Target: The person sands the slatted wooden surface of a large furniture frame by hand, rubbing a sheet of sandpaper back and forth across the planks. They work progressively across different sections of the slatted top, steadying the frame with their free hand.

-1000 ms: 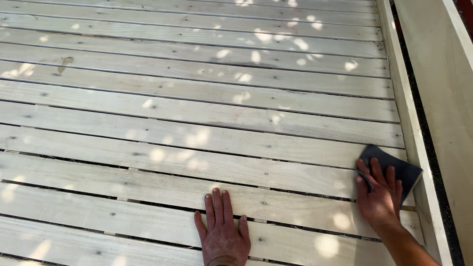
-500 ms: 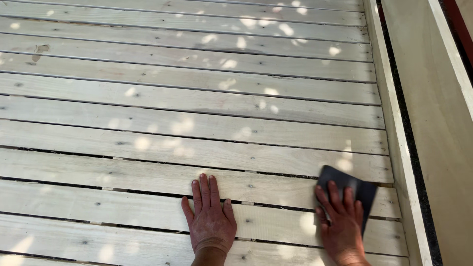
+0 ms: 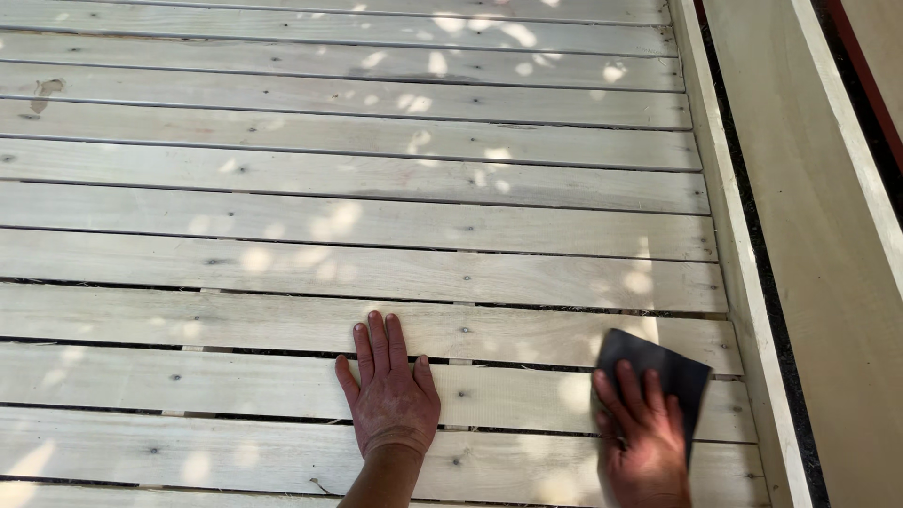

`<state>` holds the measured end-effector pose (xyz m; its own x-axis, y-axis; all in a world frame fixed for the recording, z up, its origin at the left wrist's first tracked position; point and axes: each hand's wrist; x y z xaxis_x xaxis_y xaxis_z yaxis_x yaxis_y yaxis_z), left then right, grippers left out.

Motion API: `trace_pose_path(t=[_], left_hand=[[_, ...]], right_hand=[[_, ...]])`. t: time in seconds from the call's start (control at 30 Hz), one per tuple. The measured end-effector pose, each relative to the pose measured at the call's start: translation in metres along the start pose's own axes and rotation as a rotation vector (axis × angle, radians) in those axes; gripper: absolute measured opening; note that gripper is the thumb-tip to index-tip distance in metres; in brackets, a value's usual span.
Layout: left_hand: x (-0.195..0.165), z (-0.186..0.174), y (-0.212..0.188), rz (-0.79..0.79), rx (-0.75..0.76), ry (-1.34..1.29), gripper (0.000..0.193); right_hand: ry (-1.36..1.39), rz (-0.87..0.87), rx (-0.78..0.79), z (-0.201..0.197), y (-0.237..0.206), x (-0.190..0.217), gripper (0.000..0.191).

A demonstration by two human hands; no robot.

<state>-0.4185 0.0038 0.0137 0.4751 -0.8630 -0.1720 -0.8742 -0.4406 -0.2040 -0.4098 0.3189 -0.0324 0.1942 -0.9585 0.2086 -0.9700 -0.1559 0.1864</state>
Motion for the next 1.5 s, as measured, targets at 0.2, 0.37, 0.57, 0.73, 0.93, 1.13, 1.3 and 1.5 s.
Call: trace_pose_path(t=[0.2, 0.37, 0.57, 0.73, 0.93, 1.13, 1.3, 1.5], left_hand=[[-0.002, 0.0, 0.001, -0.012, 0.031, -0.001, 0.073], [-0.001, -0.001, 0.0, 0.008, 0.01, -0.01, 0.071], [0.0, 0.0, -0.001, 0.001, 0.032, -0.01, 0.074], [0.0, 0.001, -0.001, 0.015, -0.013, -0.002, 0.07], [0.002, 0.002, -0.001, 0.026, -0.002, -0.034, 0.07], [0.003, 0.004, -0.001, 0.029, 0.0, -0.028, 0.068], [0.002, 0.004, -0.001, 0.037, -0.016, -0.038, 0.07], [0.006, 0.002, -0.002, 0.063, 0.006, -0.053, 0.07]], right_hand=[[-0.132, 0.325, -0.066, 0.002, -0.002, 0.014, 0.061], [0.187, -0.283, 0.188, 0.019, -0.033, 0.123, 0.065], [-0.049, 0.005, 0.006, -0.017, -0.029, -0.011, 0.059], [-0.19, 0.373, -0.082, -0.006, -0.026, 0.006, 0.057], [0.081, -0.27, 0.247, 0.02, -0.079, 0.09, 0.084], [-0.153, 0.322, 0.013, -0.019, -0.092, -0.055, 0.052], [-0.14, 0.289, -0.025, 0.003, -0.092, 0.041, 0.054], [0.179, -0.168, 0.546, 0.004, -0.116, 0.117, 0.1]])
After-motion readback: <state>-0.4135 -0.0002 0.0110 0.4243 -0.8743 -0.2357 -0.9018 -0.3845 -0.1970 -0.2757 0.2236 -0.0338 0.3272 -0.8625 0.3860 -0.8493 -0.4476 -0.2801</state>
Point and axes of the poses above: each hand's wrist, its own y-axis towards the middle knuckle, its own z-axis out of the palm, x = y × z, and after that the axes turned 4 degrees about -y, right-handed
